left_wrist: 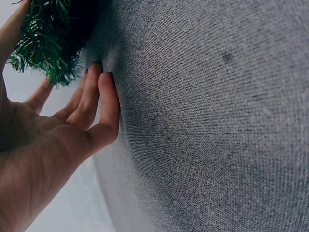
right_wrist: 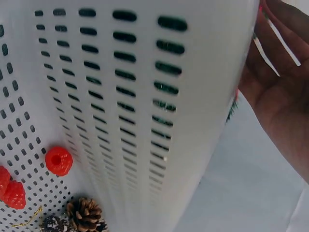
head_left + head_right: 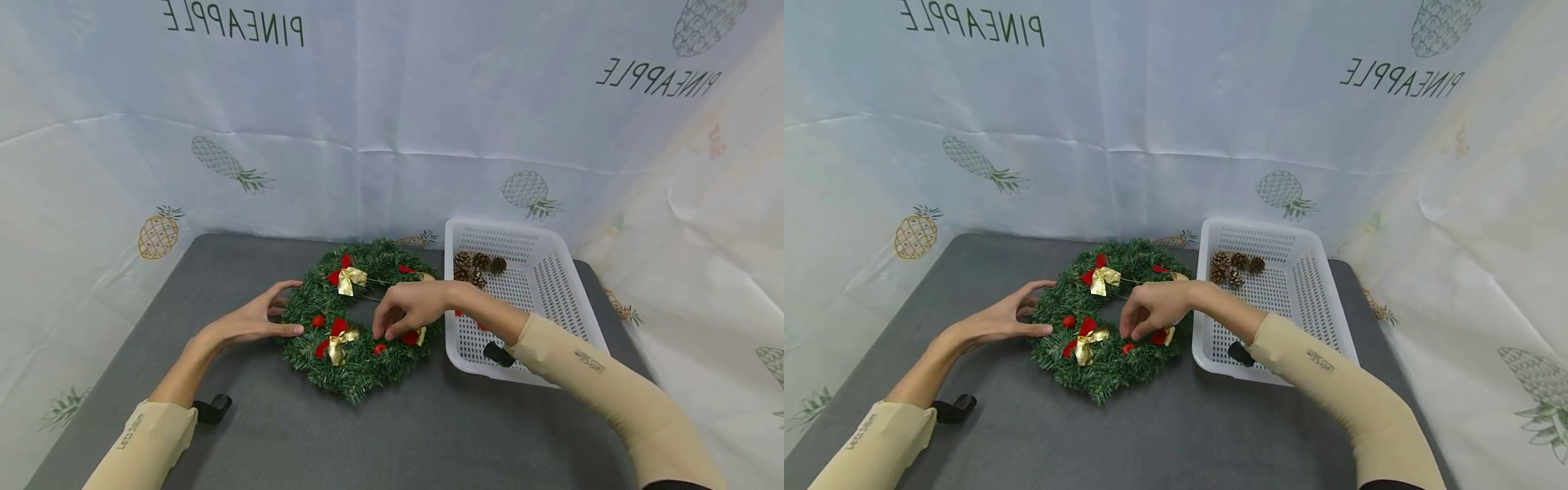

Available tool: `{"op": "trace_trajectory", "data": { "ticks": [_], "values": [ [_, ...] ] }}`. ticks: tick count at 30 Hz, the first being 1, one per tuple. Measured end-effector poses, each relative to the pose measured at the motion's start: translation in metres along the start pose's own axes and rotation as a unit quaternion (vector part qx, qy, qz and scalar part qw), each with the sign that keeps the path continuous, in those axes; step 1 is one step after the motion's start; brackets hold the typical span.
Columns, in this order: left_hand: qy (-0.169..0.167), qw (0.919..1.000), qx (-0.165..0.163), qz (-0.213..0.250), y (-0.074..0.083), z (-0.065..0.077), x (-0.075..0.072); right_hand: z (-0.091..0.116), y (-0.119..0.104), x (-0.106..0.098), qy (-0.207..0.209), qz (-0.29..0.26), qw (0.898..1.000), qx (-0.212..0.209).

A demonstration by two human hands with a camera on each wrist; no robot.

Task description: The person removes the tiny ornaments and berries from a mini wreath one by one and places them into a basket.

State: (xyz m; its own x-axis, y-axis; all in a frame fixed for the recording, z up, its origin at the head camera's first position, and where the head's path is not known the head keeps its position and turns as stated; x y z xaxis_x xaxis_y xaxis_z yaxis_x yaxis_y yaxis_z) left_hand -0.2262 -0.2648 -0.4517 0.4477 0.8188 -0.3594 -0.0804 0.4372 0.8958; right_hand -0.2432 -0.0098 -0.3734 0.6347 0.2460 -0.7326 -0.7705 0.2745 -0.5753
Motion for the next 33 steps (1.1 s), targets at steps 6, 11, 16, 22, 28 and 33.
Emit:
{"op": "trace_trajectory", "data": {
  "ticks": [6, 11, 16, 22, 28, 33],
  "values": [
    [0.000, 1.0000, 0.001, -0.001, -0.001, 0.000, 0.000, -0.014, -0.002, 0.012, -0.031, 0.037, 0.999, 0.014],
    [-0.002, 1.0000, -0.002, 0.000, -0.003, 0.001, -0.001, -0.021, -0.004, 0.017, -0.032, 0.063, 0.997, 0.043],
    [-0.002, 1.0000, -0.004, 0.000, -0.004, 0.001, -0.001, -0.021, -0.005, 0.019, -0.034, 0.066, 0.995, 0.068],
    [-0.004, 1.0000, -0.002, -0.001, -0.001, 0.000, 0.000, -0.019, -0.006, 0.021, -0.044, 0.077, 0.994, 0.062],
    [-0.006, 1.0000, 0.001, -0.001, -0.001, -0.001, 0.000, -0.018, -0.007, 0.021, -0.046, 0.077, 0.994, 0.064],
    [-0.005, 1.0000, -0.003, 0.000, -0.001, -0.002, 0.000, -0.017, -0.006, 0.021, -0.050, 0.066, 0.995, 0.062]
  ]
}}
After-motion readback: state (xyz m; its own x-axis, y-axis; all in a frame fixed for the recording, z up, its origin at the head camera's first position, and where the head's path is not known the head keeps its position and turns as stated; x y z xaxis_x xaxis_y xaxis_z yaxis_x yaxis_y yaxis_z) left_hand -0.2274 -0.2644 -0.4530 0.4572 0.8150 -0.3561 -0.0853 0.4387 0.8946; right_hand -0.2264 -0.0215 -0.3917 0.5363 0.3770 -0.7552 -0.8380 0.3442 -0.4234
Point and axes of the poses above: each hand's wrist, its own z-axis away from the middle knuckle, its own x-axis out of the palm, y = z × x, the point moved 8 cm from there along -z, towards the middle knuckle, and after that the axes turned 11 degrees about z, right-handed, at the moved point
